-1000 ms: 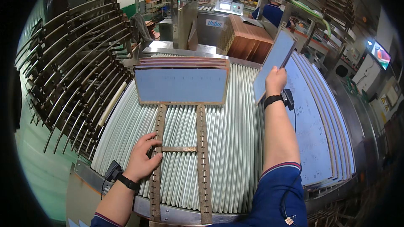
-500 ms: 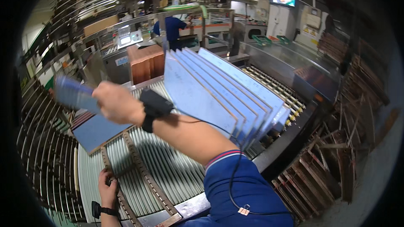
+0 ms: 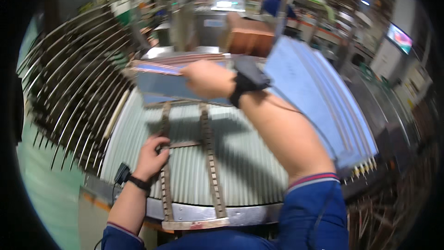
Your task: Sorting printed circuit panels into vertical and slotted racks and updating production logs.
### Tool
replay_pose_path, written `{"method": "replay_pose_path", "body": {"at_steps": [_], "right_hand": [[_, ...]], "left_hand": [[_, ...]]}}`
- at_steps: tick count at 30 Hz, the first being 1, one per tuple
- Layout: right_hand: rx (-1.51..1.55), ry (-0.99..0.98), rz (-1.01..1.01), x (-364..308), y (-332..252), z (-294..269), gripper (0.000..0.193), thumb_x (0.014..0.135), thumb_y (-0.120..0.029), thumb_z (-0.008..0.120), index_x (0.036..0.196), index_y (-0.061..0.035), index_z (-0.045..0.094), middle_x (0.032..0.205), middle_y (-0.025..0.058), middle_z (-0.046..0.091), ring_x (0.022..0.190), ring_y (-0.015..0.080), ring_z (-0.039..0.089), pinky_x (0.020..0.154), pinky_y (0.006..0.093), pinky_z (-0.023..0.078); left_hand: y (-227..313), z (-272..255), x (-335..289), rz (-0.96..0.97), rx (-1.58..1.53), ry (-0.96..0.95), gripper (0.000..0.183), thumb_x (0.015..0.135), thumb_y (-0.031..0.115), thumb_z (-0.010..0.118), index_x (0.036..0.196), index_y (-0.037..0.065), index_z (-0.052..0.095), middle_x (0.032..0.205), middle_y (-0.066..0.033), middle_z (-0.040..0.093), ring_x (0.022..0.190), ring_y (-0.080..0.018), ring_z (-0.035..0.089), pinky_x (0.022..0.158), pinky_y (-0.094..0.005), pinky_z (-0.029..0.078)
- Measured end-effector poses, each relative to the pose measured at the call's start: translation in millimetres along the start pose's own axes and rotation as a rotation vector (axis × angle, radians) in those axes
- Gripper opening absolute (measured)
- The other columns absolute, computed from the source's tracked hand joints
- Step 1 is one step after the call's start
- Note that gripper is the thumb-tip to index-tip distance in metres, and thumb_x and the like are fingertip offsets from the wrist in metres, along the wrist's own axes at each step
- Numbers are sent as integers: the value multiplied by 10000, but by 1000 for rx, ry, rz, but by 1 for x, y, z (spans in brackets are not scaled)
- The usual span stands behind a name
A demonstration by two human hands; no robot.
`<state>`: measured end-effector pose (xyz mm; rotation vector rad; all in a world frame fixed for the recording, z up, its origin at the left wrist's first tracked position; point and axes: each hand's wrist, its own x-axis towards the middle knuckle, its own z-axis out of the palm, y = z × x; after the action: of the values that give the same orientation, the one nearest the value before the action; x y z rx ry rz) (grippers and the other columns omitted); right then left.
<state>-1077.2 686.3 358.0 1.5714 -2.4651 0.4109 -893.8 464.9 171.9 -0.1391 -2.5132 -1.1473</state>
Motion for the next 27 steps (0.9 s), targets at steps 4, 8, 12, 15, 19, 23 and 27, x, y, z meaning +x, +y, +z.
{"method": "replay_pose_path", "body": {"at_steps": [4,8,12,15,19,23,27], "right_hand": [[-4,-63,-21,21,-4,7,292,831,-116,586,1091,-1,653,985,246,674,967,415,639,869,476,510],[-69,-243,53,46,-18,10,299,864,-149,585,1124,-10,639,1014,245,668,1007,414,626,888,471,497],[-80,-293,52,64,-16,14,342,889,-164,611,1180,16,617,1043,240,668,1006,395,631,875,448,502],[-136,-345,25,77,-18,14,345,889,-157,608,1187,14,610,1058,239,665,1017,396,629,886,446,501],[-173,-357,-1,94,-21,21,375,859,-158,555,1201,-16,619,1061,234,672,1047,394,632,939,470,495],[-227,-408,-9,110,-17,24,401,857,-162,553,1227,-20,611,1072,227,674,1049,396,633,938,466,498],[-219,-393,-29,114,-11,32,429,857,-169,582,1259,-18,599,1106,228,667,1079,390,624,952,454,492]], "left_hand": [[4,-9,-4,-29,-28,36,304,775,135,708,1075,88,691,1327,-227,559,1160,-381,586,993,-424,471],[8,-15,-7,-101,-45,32,308,777,114,708,1080,61,686,1336,-207,558,1210,-354,568,1023,-404,455],[9,-13,-6,-88,11,45,300,775,125,709,1071,74,692,1337,-184,566,1178,-347,588,1015,-410,462],[8,-10,-6,-95,18,45,280,789,188,690,1063,128,696,1336,-128,576,1150,-301,584,1037,-453,375],[8,-12,-7,-75,29,63,275,792,175,686,1062,122,691,1335,-147,575,1159,-311,580,1041,-463,377],[5,-9,-7,-111,-46,60,271,792,172,691,1058,122,688,1341,-148,573,1150,-319,584,1044,-480,379],[11,-14,-5,-94,29,35,284,792,160,701,1071,114,688,1362,-157,559,1169,-338,575,1037,-449,412]]}}
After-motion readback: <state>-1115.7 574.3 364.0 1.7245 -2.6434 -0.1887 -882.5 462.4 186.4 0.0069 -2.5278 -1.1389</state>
